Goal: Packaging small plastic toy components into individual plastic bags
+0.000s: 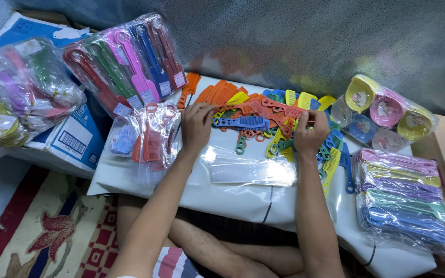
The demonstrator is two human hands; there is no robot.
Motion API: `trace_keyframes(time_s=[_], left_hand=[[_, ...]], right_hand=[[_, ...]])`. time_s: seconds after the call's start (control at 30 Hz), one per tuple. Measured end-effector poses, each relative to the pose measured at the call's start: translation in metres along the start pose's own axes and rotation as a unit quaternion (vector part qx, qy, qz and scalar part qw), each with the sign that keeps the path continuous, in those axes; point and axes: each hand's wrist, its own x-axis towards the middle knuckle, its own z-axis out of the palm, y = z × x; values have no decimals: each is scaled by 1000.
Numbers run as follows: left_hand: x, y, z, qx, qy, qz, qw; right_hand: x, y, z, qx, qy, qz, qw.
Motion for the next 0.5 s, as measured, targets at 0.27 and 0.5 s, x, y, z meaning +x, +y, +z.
trace_keyframes(time_s=[0.27, 0.5], left_hand=[[6, 23, 20, 7, -96, 28, 995], [8, 63, 33, -70, -206, 40, 975]], right_hand=[[-6, -18, 4, 185, -137, 97, 968], [-4, -44, -2, 251, -226, 140, 931]])
